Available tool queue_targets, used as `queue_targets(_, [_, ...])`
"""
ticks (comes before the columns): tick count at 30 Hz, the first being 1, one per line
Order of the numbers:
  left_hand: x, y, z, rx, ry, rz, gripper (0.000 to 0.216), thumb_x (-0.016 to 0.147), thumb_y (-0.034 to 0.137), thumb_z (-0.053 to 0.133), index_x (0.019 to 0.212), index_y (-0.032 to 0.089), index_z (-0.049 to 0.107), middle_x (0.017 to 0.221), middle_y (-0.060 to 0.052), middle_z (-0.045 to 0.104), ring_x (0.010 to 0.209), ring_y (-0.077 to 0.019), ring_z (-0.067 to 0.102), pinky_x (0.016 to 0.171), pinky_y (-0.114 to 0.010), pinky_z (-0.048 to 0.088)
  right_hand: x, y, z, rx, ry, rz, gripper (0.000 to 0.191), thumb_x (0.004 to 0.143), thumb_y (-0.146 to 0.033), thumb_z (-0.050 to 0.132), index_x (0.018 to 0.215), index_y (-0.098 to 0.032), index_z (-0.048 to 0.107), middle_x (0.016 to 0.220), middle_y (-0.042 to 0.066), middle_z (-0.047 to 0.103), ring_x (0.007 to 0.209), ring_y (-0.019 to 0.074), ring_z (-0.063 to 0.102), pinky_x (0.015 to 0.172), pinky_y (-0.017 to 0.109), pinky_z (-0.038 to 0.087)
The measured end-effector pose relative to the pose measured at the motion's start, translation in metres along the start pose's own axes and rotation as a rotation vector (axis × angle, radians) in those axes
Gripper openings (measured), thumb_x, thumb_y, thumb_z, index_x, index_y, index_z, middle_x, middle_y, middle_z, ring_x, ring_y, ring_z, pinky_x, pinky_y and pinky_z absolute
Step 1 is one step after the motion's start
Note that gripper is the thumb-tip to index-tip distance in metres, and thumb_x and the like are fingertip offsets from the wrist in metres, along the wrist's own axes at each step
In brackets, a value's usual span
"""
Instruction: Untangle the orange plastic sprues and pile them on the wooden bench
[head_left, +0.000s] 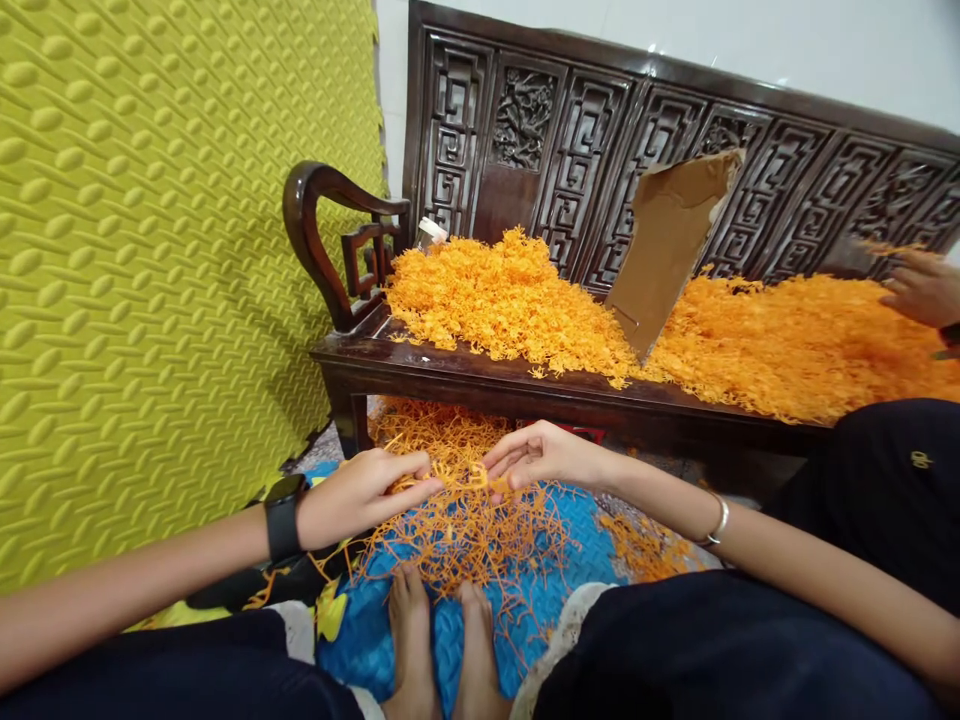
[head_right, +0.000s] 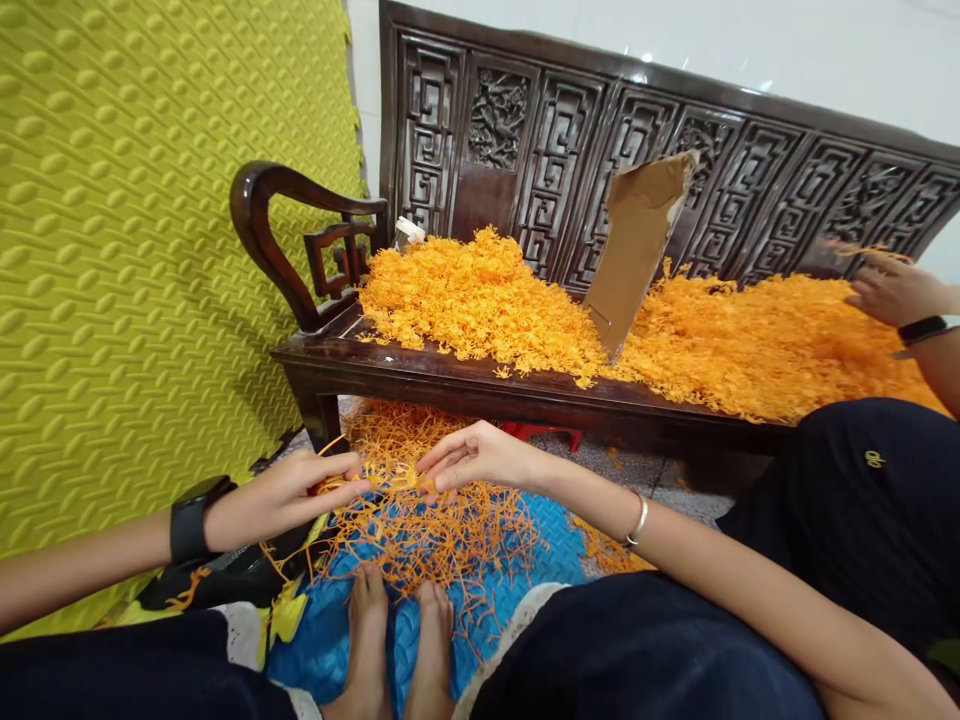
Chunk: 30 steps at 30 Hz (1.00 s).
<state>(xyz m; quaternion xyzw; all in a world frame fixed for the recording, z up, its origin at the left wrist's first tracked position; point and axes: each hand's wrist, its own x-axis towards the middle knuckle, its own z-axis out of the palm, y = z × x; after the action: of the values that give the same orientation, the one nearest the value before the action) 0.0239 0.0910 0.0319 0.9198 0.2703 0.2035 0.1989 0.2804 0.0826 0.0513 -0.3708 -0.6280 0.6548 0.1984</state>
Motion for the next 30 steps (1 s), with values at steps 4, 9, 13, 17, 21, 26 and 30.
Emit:
queue_targets(4, [0.000,0.001,0.001,-0.027,-0.034,0.018,0.027,0.089,0.033,0.040,0.069,0.017,0.049,0.049,0.008,0.035,0.044,-0.0062,0.037,0.047,-0.019,0.025,-0.005,0.000,-0.004,-0.103,-0.077,0.017,0.034,0.062,-0.025,0.075,0.094,-0.015,0.065,0.085,0.004,0.069,0.081,0.0140,0.064,0.075,0.028,0.051])
queue_targets(9, [-0.001,0.001,0.001,-0.025,-0.056,0.010,0.027,0.089,0.033,0.040,0.070,0.017,0.048,0.051,0.007,0.037,0.044,-0.0065,0.038,0.047,-0.019,0.025,-0.007,-0.003,-0.005,-0.349,-0.075,-0.091,0.033,0.067,-0.026,0.072,0.099,-0.017,0.065,0.099,0.004,0.063,0.092,0.0138,0.058,0.085,0.029,0.045])
queue_targets(13, [-0.001,0.002,0.001,0.003,-0.053,-0.001,0.028,0.090,0.035,0.038,0.071,0.017,0.048,0.051,0.007,0.035,0.044,-0.0070,0.039,0.048,-0.020,0.025,-0.006,-0.010,-0.004,-0.518,-0.062,-0.199,0.027,0.078,-0.020,0.061,0.105,-0.015,0.061,0.109,0.007,0.057,0.102,0.0151,0.052,0.092,0.032,0.040])
queue_targets(17, [0.000,0.003,0.002,0.007,-0.050,0.007,0.028,0.090,0.035,0.038,0.070,0.017,0.046,0.052,0.007,0.034,0.045,-0.0071,0.039,0.048,-0.020,0.024,-0.006,-0.010,-0.003,-0.674,-0.044,-0.246,0.025,0.086,-0.017,0.049,0.109,-0.016,0.057,0.110,0.008,0.055,0.103,0.0153,0.051,0.093,0.033,0.038])
queue_targets(21, [0.002,0.006,0.001,-0.003,-0.035,0.026,0.027,0.090,0.033,0.038,0.069,0.017,0.044,0.051,0.007,0.033,0.044,-0.0068,0.037,0.047,-0.020,0.024,-0.005,-0.008,0.001,-0.836,0.007,-0.279,0.022,0.089,-0.014,0.040,0.103,-0.016,0.056,0.100,0.008,0.056,0.097,0.0162,0.052,0.088,0.032,0.039])
queue_targets(26, [0.001,0.005,0.002,0.028,-0.041,0.018,0.028,0.090,0.034,0.036,0.069,0.018,0.043,0.051,0.007,0.033,0.044,-0.0072,0.038,0.047,-0.020,0.024,-0.003,-0.006,0.006,-1.197,0.085,-0.275,0.028,0.076,0.004,0.035,0.093,-0.012,0.050,0.094,0.011,0.050,0.086,0.0182,0.046,0.077,0.033,0.039])
queue_targets(30, [-0.002,0.000,0.004,0.045,-0.045,-0.015,0.026,0.091,0.034,0.035,0.071,0.018,0.042,0.052,0.007,0.035,0.044,-0.0075,0.039,0.047,-0.021,0.024,-0.004,-0.005,0.005,-1.472,0.127,-0.339,0.024,0.073,0.005,0.035,0.087,-0.012,0.045,0.087,0.010,0.047,0.076,0.0173,0.039,0.071,0.031,0.036])
